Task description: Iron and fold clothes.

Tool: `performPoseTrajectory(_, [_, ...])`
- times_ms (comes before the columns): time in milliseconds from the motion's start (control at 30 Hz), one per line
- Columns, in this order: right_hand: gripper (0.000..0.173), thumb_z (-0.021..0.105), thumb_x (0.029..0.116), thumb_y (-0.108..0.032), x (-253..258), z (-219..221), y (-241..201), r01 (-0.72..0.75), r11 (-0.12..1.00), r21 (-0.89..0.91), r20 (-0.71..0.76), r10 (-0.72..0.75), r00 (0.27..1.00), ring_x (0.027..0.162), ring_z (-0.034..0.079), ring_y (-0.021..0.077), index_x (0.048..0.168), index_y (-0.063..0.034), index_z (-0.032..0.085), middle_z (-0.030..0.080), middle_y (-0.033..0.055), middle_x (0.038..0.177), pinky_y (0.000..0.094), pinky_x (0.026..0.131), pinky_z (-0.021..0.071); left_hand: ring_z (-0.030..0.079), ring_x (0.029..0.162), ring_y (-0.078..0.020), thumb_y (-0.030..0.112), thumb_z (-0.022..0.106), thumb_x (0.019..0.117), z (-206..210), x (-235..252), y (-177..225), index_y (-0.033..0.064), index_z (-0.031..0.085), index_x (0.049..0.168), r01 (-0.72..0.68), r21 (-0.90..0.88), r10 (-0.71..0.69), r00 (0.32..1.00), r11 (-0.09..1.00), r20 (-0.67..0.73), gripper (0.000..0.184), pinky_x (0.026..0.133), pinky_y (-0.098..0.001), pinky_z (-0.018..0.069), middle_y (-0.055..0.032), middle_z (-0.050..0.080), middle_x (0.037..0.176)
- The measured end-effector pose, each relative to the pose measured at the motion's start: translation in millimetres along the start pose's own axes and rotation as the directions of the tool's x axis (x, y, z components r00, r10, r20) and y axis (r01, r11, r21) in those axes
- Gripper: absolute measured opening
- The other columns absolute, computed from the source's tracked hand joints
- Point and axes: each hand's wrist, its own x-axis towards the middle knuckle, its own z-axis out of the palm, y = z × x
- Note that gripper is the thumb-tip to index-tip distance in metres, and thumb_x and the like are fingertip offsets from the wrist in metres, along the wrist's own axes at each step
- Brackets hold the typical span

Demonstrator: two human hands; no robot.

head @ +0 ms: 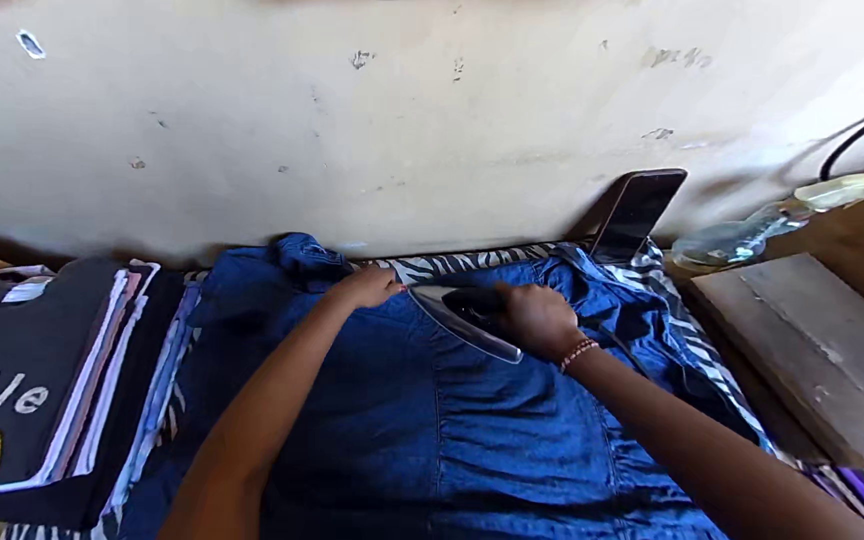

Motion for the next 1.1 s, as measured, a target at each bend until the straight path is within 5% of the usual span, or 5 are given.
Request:
performPoseTrajectory(167, [0.034, 0.064, 0.0972, -0.023, -12.9, 9.0, 14.2, 0.161, 0.982, -0.096, 0.109, -0.15, 0.983, 0.106, 0.065, 0.0539, 0.126, -0.0044, 0.063, 0.068, 0.0313, 0.108, 0.0695, 0.083, 0.0491, 0.063, 0.107, -0.0409, 0.045, 0.042, 0.1087, -9.2, 10.0, -5.5, -0.0122, 0.066, 0.11, 0.178, -0.087, -0.144, 0.941, 0.98, 0.305, 0.061, 0.097, -0.0603, 0.0435, -0.0303, 0.066, 0.11])
performPoseTrajectory(467, [0.035, 0.06, 0.1011, -0.021, -24.5, 12.8, 37.9, -0.268, 0.961, 0.068, -0.099, 0.274, 0.957, 0.107, 0.065, 0.0559, 0.127, 0.0026, 0.06, 0.067, 0.0348, 0.11, 0.0707, 0.084, 0.0486, 0.068, 0.105, -0.0397, 0.013, 0.064, 0.0996, 38.4, 26.5, 12.7, 0.0039, 0.071, 0.119, -0.038, -0.2, -0.016, 0.966, 0.979, -0.26, 0.023, 0.09, -0.0605, 0.0514, -0.0207, 0.072, 0.11])
performPoseTrajectory(800, [0.032, 0.064, 0.0977, -0.023, -27.3, -6.6, -2.4, 0.005, 0.998, 0.056, -0.011, -0.005, 1.0, 0.102, 0.067, 0.0512, 0.121, -0.0018, 0.067, 0.07, 0.0299, 0.104, 0.0696, 0.083, 0.0496, 0.07, 0.102, -0.0336, 0.006, 0.054, 0.098, 83.1, -65.7, -6.2, 0.0011, 0.072, 0.107, -0.235, 0.171, 0.263, 0.446, 0.957, -0.856, 0.021, 0.091, -0.0442, 0.0575, -0.0183, 0.072, 0.106])
performPoseTrajectory(933, [0.033, 0.058, 0.101, -0.021, 9.2, -3.4, -89.9, 0.095, 0.994, -0.049, 0.078, -0.091, 0.993, 0.112, 0.065, 0.0494, 0.132, -0.0081, 0.061, 0.068, 0.0273, 0.117, 0.0664, 0.085, 0.0508, 0.052, 0.136, -0.0388, 0.033, 0.051, 0.1044, 126.1, -138.6, -77.9, 0.0071, 0.057, 0.144, 0.029, 0.05, 0.007, 0.794, 0.998, -0.608, 0.047, 0.108, -0.0639, 0.04, -0.017, 0.056, 0.147])
performPoseTrajectory(1100, [0.026, 0.068, 0.0953, -0.023, 62.6, -7.9, -127.2, 0.353, 0.911, -0.216, 0.039, -0.353, 0.935, 0.101, 0.068, 0.0453, 0.119, -0.0107, 0.069, 0.071, 0.0222, 0.104, 0.0634, 0.077, 0.0522, 0.021, 0.156, -0.0361, 0.056, 0.042, 0.1038, 106.5, -163.5, -178.3, 0.0137, 0.036, 0.159, 0.446, -0.119, -0.426, 0.693, 0.887, -0.582, 0.07, 0.116, -0.0754, 0.0073, -0.0092, 0.031, 0.166])
